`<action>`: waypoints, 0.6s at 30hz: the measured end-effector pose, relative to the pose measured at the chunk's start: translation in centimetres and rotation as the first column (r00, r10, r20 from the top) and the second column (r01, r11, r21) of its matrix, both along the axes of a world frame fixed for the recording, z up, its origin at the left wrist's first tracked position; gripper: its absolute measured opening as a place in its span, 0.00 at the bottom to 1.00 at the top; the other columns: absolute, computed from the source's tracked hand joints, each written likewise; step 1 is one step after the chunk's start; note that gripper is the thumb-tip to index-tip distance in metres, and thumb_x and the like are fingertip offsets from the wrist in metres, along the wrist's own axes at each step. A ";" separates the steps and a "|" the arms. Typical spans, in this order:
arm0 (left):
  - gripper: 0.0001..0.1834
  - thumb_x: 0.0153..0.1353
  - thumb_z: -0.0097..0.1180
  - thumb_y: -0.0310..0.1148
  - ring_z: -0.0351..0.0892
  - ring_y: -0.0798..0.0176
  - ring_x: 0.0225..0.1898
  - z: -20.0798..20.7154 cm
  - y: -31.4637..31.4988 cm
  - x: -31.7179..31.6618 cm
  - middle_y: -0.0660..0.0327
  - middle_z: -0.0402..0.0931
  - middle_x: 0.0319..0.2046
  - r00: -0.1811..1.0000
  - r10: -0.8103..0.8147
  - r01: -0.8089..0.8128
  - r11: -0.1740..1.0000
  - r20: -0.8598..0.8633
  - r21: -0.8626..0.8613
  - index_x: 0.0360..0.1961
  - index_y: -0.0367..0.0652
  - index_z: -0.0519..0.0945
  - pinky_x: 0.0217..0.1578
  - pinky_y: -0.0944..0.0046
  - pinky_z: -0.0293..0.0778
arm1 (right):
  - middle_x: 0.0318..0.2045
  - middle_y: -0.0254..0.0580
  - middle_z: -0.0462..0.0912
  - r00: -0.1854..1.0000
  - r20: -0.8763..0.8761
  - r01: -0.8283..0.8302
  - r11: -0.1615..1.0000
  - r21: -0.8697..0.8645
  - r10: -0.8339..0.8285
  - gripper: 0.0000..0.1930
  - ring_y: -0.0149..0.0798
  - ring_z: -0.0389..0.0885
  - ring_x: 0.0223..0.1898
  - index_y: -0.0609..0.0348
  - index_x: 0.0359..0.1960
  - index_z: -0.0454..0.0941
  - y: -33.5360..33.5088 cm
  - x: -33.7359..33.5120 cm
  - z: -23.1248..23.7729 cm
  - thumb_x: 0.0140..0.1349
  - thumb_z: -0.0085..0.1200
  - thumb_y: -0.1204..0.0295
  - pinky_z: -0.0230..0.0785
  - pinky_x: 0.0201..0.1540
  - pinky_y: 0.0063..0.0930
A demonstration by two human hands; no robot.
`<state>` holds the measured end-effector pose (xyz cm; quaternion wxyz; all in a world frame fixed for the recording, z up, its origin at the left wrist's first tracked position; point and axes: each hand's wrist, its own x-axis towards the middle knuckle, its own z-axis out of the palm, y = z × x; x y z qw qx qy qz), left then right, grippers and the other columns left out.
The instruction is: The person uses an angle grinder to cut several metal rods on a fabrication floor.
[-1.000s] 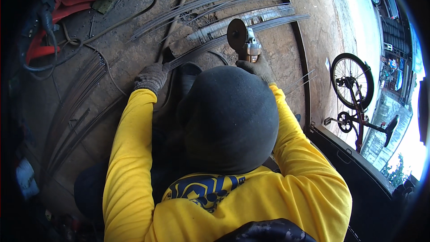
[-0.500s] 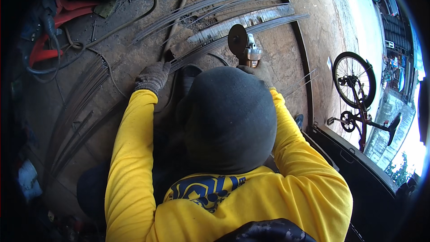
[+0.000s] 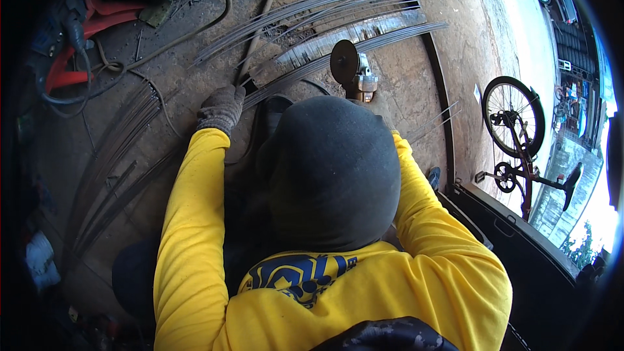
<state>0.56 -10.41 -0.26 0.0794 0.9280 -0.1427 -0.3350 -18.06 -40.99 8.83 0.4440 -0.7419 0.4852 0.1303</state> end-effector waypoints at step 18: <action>0.16 0.70 0.48 0.35 0.79 0.43 0.57 0.4 4.4 -2.1 0.51 0.79 0.54 0.986 -0.157 0.141 0.970 0.064 0.199 0.56 0.52 0.79 0.56 0.44 0.76 | 0.48 0.52 0.86 0.998 0.062 -0.013 1.000 0.003 0.013 0.42 0.48 0.85 0.47 0.64 0.59 0.73 -0.5 -1.4 -2.3 0.44 0.76 0.55 0.75 0.52 0.40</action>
